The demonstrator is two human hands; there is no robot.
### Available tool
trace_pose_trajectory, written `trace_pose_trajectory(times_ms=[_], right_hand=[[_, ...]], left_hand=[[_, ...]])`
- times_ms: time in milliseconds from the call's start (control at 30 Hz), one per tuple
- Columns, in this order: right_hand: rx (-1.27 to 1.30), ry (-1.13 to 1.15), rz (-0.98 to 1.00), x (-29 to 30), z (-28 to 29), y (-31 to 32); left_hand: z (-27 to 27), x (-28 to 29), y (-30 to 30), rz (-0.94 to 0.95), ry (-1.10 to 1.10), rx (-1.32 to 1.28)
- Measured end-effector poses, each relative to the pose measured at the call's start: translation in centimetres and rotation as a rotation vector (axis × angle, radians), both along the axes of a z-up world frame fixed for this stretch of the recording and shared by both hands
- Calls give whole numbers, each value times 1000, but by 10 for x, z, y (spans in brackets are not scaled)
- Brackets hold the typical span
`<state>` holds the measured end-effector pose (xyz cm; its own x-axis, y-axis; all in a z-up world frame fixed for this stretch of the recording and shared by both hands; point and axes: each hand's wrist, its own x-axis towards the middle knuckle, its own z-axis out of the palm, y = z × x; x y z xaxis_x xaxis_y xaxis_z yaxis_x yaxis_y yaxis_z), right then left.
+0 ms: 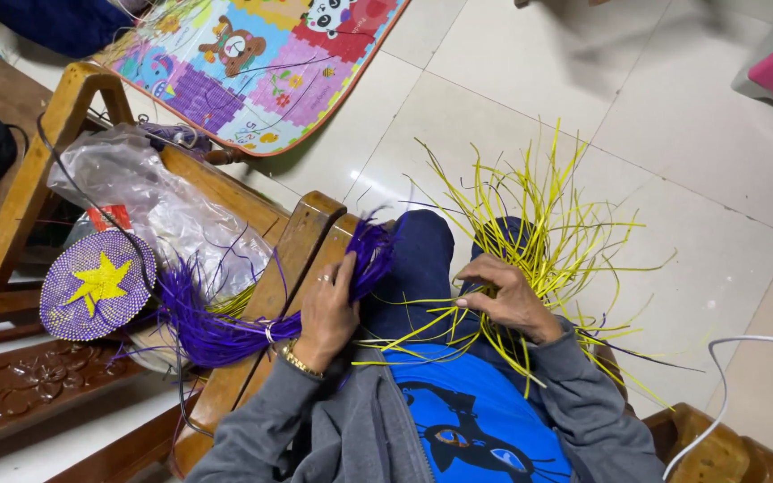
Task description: Weaving colored plastic strands together to form a circular decorative mat or basket base.
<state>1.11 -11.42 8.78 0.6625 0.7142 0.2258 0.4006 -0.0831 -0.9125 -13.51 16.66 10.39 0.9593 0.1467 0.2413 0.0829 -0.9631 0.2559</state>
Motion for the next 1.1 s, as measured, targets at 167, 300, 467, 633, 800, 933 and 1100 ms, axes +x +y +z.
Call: trace_pose_trajectory(times_ms=[167,300,467,633,800,933,1100], right_hand=[[88,386,54,-6,-23,11],[161,681,-6,-9,3,21],[322,875,-48,-14,5,30],[510,915,-19,-11,-19,33],[545,756,-277,43,-53,-31],[1128,857,-784,99,-69,-116],[1398,749,-1075,115,-91,-180]], left_hand=[[-16,-16,-5,-141,-83,58],[-23,-28,-11,-192,-182,139],[-4,-27,-20,-274,-274,159],[-1,-24,-21,-309,-322,173],[11,-13,25,-225,-360,294],[45,4,42,-132,-397,404],[10,4,61,-82,-236,262]])
